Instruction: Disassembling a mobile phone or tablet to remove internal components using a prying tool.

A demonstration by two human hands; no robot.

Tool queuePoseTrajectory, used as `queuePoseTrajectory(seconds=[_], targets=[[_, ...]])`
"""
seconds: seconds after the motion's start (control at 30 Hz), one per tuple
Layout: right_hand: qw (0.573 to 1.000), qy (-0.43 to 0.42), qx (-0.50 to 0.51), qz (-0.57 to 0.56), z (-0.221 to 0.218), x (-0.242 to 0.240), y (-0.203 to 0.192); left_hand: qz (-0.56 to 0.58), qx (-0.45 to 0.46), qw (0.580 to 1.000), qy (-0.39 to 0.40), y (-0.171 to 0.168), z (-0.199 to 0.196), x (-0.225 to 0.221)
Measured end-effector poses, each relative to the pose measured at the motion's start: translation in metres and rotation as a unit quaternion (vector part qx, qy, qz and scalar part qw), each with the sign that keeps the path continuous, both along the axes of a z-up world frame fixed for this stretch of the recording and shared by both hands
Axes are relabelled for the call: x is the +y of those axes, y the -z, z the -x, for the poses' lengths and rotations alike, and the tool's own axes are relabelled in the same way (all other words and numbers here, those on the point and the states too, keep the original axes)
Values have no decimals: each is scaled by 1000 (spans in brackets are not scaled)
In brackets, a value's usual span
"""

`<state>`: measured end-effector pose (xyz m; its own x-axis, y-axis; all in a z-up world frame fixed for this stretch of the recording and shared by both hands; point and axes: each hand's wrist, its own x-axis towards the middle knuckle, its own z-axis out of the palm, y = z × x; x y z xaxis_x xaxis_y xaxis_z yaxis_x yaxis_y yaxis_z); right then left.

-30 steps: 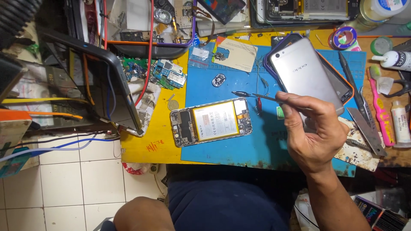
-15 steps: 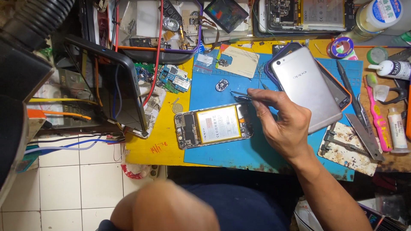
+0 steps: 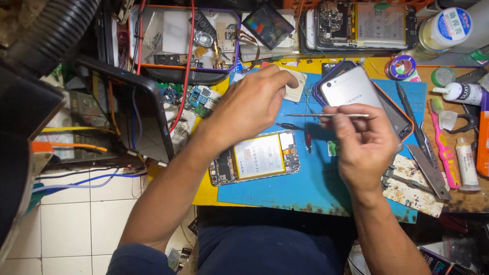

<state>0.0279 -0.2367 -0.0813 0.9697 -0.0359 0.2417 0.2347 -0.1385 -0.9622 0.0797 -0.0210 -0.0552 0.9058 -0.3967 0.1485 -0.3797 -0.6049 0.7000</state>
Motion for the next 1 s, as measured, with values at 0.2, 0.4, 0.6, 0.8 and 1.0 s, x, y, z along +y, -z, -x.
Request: queuePoseTrajectory(seconds=[0.2,0.4,0.6,0.8,1.0], targets=[[985,22,70,-157,-11,-15,15,94,61,994,-10,12,16,-3],[991,40,34,-126,-5,-13,12,109,188,976,-12,6,14,-3],[997,47,-15,-66,-2,-12,14,111,188,976,12,12,11,1],[997,27,-76,12,3,-12,11,75,203,976,1,7,10,2],[994,-5,-109,20,6,-14,17,104,155,982,-20,13,10,-1]])
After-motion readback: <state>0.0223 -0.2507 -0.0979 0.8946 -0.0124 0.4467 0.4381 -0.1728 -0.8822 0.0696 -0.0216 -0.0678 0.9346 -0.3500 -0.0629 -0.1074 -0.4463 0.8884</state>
